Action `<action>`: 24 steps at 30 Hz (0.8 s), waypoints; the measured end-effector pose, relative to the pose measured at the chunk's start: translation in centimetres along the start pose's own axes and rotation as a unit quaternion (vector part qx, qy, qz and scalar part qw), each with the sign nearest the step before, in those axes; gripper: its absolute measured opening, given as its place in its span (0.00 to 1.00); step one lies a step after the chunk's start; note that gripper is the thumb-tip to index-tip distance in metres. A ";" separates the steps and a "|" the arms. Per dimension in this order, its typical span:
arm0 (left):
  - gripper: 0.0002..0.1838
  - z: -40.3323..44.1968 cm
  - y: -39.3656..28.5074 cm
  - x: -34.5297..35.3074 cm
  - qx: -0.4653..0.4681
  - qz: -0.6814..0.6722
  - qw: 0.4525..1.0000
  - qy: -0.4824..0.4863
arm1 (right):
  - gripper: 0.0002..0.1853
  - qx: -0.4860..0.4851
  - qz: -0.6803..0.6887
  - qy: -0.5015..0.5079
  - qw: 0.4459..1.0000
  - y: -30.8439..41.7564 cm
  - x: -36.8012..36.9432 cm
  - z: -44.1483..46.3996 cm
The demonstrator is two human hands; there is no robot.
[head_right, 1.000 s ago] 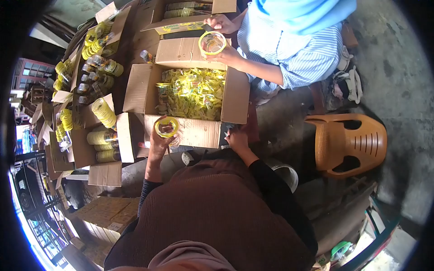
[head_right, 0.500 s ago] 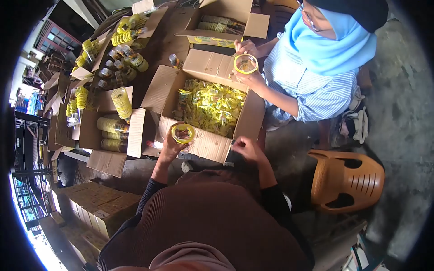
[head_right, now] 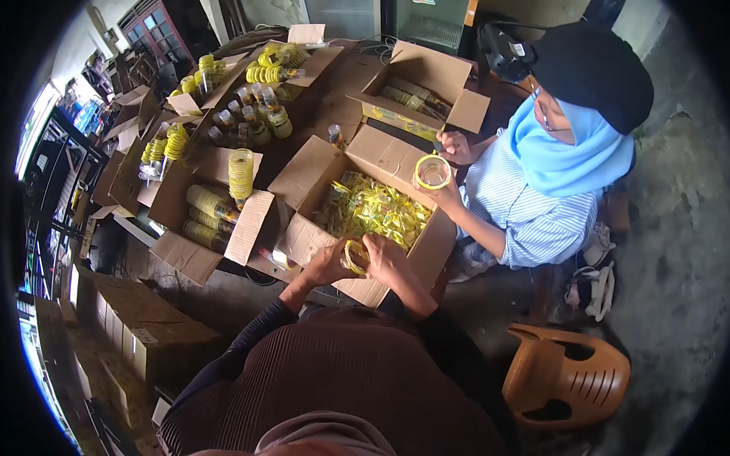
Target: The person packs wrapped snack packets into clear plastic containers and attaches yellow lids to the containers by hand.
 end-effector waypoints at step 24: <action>0.20 -0.4 3.1 0.2 0.014 -0.112 0.947 0.301 | 0.07 -0.110 0.036 0.123 0.986 2.2 1.1 1.6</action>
Point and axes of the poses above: each hand's wrist, its own z-axis towards the middle knuckle, its own x-axis out of the palm, y = z × x, the point moved 3 cm from there along z, towards the middle knuckle, and after that the axes turned 15 degrees about z, right-handed, at the moved point
